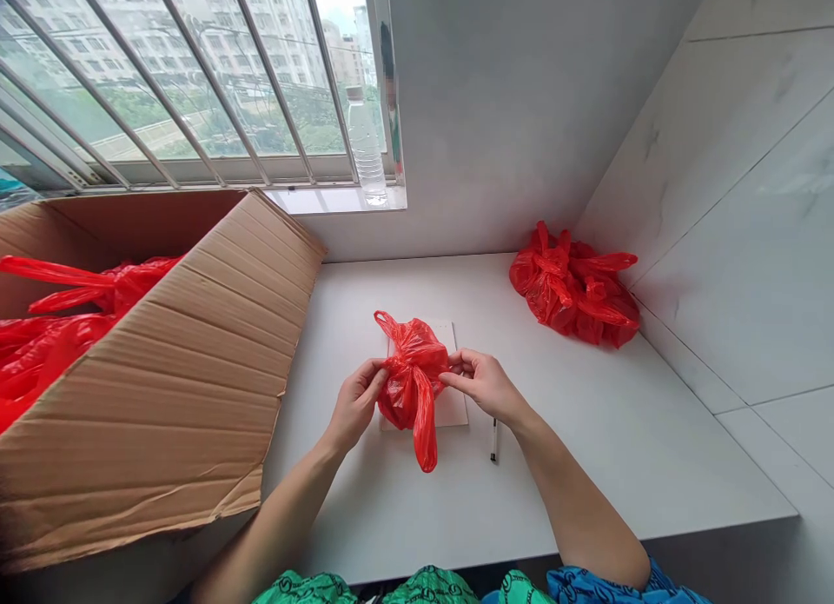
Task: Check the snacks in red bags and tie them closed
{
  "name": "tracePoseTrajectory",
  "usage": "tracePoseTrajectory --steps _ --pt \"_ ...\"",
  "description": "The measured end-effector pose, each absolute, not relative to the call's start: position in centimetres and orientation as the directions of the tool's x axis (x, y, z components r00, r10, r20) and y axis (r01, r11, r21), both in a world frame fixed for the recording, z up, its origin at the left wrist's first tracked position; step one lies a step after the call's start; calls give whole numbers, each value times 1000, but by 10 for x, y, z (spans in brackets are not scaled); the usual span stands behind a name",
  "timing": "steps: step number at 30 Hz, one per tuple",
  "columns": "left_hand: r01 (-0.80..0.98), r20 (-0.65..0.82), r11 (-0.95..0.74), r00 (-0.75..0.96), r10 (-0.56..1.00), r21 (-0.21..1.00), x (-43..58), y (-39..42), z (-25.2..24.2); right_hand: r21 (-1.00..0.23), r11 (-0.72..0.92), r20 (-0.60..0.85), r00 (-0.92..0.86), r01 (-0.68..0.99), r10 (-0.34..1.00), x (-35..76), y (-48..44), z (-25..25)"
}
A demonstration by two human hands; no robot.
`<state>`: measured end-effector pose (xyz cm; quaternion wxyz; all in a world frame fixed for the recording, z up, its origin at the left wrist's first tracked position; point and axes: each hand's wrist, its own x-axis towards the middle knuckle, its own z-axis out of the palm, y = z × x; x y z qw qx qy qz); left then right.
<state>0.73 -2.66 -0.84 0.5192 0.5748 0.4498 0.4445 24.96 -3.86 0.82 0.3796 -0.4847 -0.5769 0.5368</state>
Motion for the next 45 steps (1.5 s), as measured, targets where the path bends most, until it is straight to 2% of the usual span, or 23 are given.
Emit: tracePoseTrajectory --steps 6,9,12,14,17,18,20,22,26,32,45 --pt "174 68 -93 143 987 980 -1 -23 -12 -963 -112 -164 -205 244 965 256 -41 11" --pt "369 89 -148 171 981 918 -7 -22 -11 -942 -132 -230 -306 308 924 259 -45 15" --pt "558 138 -216 179 974 801 -10 -21 -6 -897 -115 -296 -389 426 872 264 -47 18" --pt "619 222 -271 157 962 737 -9 -23 -2 -861 -58 -236 -296 506 926 264 -46 19" --pt "647 352 -393 200 914 654 0 -30 1 -786 80 86 -20 613 996 255 -42 15" --pt "650 380 -438 240 893 621 4 -34 0 -749 142 201 18 648 979 249 -41 12" --pt "662 403 -524 344 848 536 12 -40 -7 -650 275 345 -47 709 938 235 -39 3" --pt "684 386 -588 449 806 431 20 -44 -18 -538 369 347 -200 758 916 220 -40 -9" --pt "735 307 -613 535 787 290 27 -44 -44 -371 405 178 -364 835 914 201 -41 -28" --pt "773 239 -582 533 812 254 28 -42 -53 -293 399 131 -377 869 917 200 -42 -35" --pt "763 211 -569 528 822 308 28 -44 -47 -298 382 101 -369 875 924 200 -43 -36"
